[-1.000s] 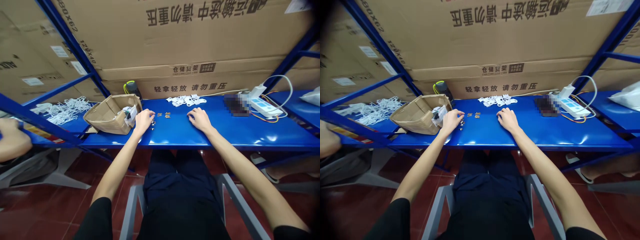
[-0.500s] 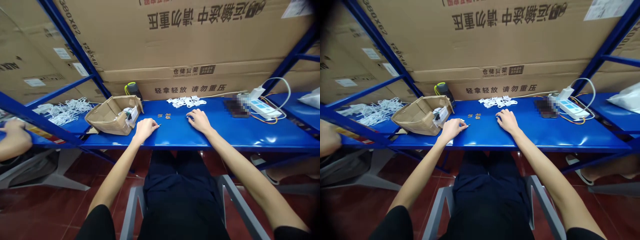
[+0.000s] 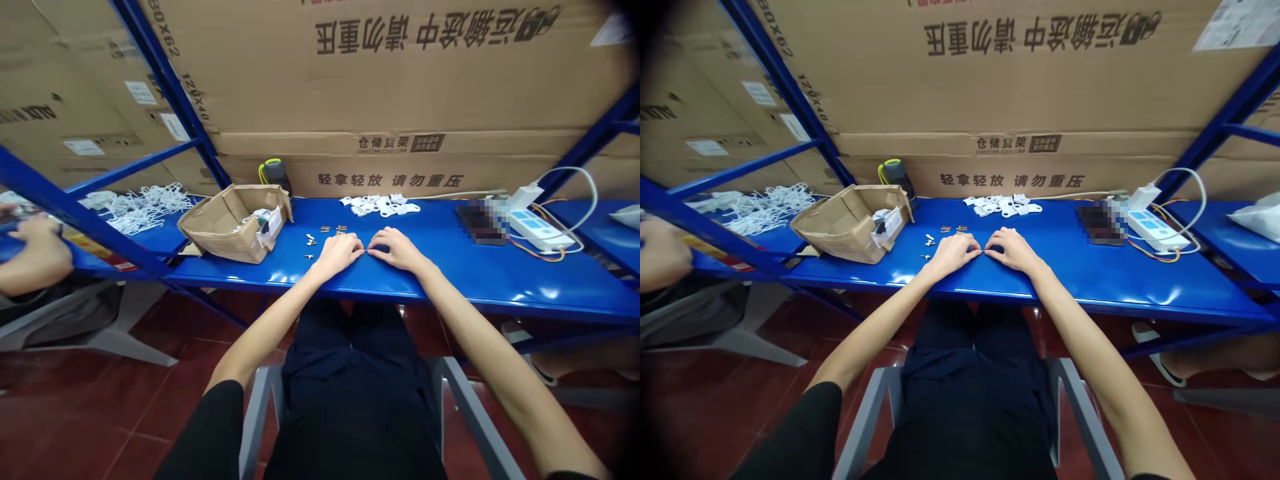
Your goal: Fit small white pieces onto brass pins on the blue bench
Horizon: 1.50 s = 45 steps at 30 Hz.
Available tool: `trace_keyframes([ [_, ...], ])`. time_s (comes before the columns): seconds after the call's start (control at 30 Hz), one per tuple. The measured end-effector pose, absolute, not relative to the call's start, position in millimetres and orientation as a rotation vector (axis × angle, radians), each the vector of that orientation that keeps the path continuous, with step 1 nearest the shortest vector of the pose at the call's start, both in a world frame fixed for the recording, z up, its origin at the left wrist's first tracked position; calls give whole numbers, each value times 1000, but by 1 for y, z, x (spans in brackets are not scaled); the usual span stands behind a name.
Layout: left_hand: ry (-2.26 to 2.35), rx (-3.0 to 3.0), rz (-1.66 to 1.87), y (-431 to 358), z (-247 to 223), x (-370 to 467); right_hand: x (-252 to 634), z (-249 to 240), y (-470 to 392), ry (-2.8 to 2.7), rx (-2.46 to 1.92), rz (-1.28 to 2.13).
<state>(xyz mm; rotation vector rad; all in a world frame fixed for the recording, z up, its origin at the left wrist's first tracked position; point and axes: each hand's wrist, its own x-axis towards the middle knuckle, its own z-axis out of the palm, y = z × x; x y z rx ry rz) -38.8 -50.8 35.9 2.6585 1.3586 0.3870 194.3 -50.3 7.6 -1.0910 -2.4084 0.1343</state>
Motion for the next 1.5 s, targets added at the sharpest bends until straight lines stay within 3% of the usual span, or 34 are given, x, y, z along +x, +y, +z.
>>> trace_keyframes([
  [0.27, 1672, 2719, 239, -35, 53, -104, 199, 2, -46, -2299, -1287, 43],
  [0.57, 1873, 2673, 250, -18, 57, -106, 204, -2, -43, -2093, -1540, -175],
  [0.77, 1739, 2560, 400, -29, 68, -141, 202, 1, -45, -1972, -1606, -219],
  [0.97, 1533, 2548, 43, -43, 79, -174, 199, 1, -44, -2003, -1613, -193],
  [1.33, 1429, 2557, 366, -57, 47, -64, 192, 4, -50, -2330, -1276, 6],
  [1.5, 1313, 2522, 382, -55, 45, -40, 193, 5, -50, -2252, -1361, -16],
])
